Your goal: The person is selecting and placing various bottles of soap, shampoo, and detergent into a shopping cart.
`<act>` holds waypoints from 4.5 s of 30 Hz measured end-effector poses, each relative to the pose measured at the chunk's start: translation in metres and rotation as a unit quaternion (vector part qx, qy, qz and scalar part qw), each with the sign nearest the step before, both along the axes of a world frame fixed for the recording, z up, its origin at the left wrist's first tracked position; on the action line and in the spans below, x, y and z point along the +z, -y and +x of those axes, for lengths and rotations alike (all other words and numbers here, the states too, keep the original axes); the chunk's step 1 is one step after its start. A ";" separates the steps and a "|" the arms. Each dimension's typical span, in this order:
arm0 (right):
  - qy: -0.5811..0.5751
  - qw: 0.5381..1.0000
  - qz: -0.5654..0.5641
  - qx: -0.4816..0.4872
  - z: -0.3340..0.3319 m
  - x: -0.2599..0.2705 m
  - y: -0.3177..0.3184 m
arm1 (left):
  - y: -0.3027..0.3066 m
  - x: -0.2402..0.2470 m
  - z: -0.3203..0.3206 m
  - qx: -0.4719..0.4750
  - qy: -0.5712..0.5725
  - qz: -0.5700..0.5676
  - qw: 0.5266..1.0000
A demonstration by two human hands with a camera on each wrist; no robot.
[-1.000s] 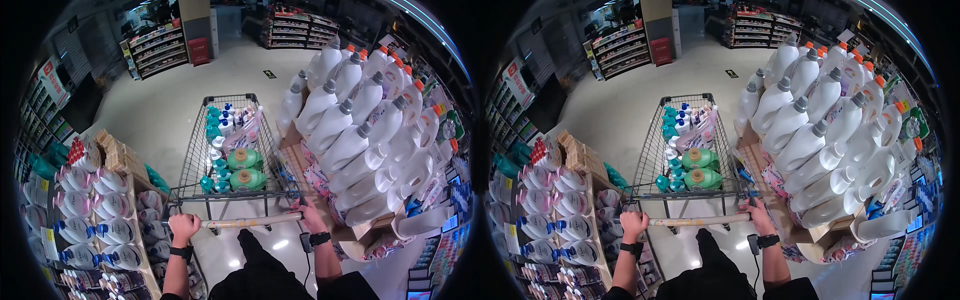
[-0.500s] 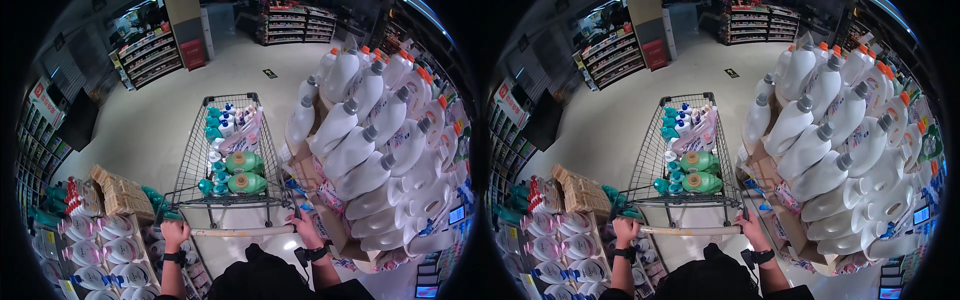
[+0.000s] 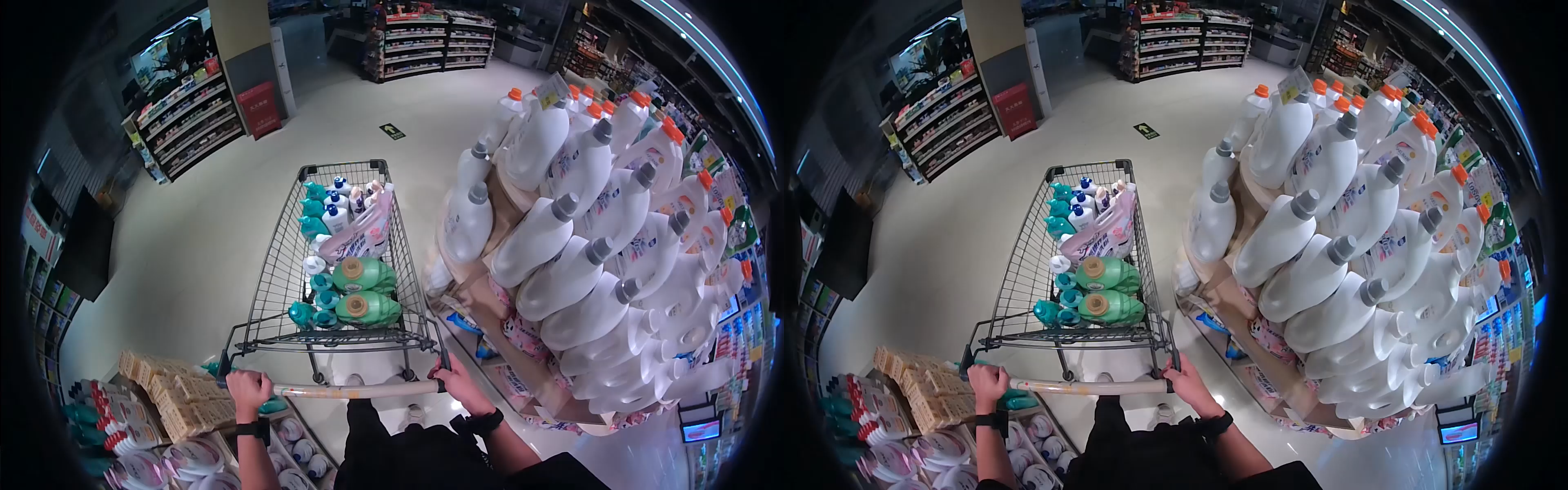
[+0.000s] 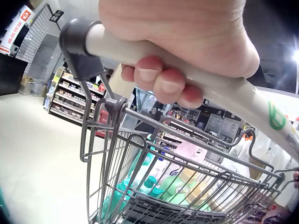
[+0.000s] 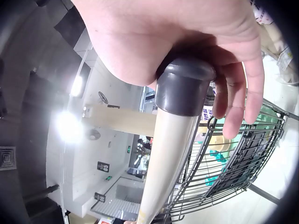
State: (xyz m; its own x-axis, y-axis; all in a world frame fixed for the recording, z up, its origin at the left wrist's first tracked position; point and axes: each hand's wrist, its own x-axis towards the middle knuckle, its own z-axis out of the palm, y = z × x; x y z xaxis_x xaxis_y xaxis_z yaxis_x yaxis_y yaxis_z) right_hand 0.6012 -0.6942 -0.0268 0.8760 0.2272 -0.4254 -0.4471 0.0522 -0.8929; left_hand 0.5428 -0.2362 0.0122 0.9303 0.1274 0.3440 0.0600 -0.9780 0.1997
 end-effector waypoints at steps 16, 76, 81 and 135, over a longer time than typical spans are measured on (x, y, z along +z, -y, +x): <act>-0.010 0.998 0.033 -0.062 0.160 -0.029 0.015 | 0.011 0.011 0.201 -0.051 -0.046 0.000 0.998; 0.402 0.801 -0.441 -0.053 0.607 0.015 -0.147 | 0.055 -0.026 0.738 -0.331 0.073 -0.054 0.939; 0.402 0.799 -0.439 -0.090 0.649 0.009 -0.171 | 0.035 -0.028 0.791 -0.325 0.076 -0.048 0.941; 0.315 0.781 -0.538 -0.030 1.157 -0.075 -0.112 | 0.064 -0.040 1.275 -0.067 -0.211 -0.446 0.867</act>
State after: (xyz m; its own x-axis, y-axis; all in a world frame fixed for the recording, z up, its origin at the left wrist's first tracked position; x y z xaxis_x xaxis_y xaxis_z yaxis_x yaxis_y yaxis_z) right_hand 1.7585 -0.5824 -0.1018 0.9837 -0.0145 0.1793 0.0739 -0.8762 -0.4763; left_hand 1.8180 -0.3006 -0.0277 0.9762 0.0487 -0.2112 0.2103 -0.4489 0.8685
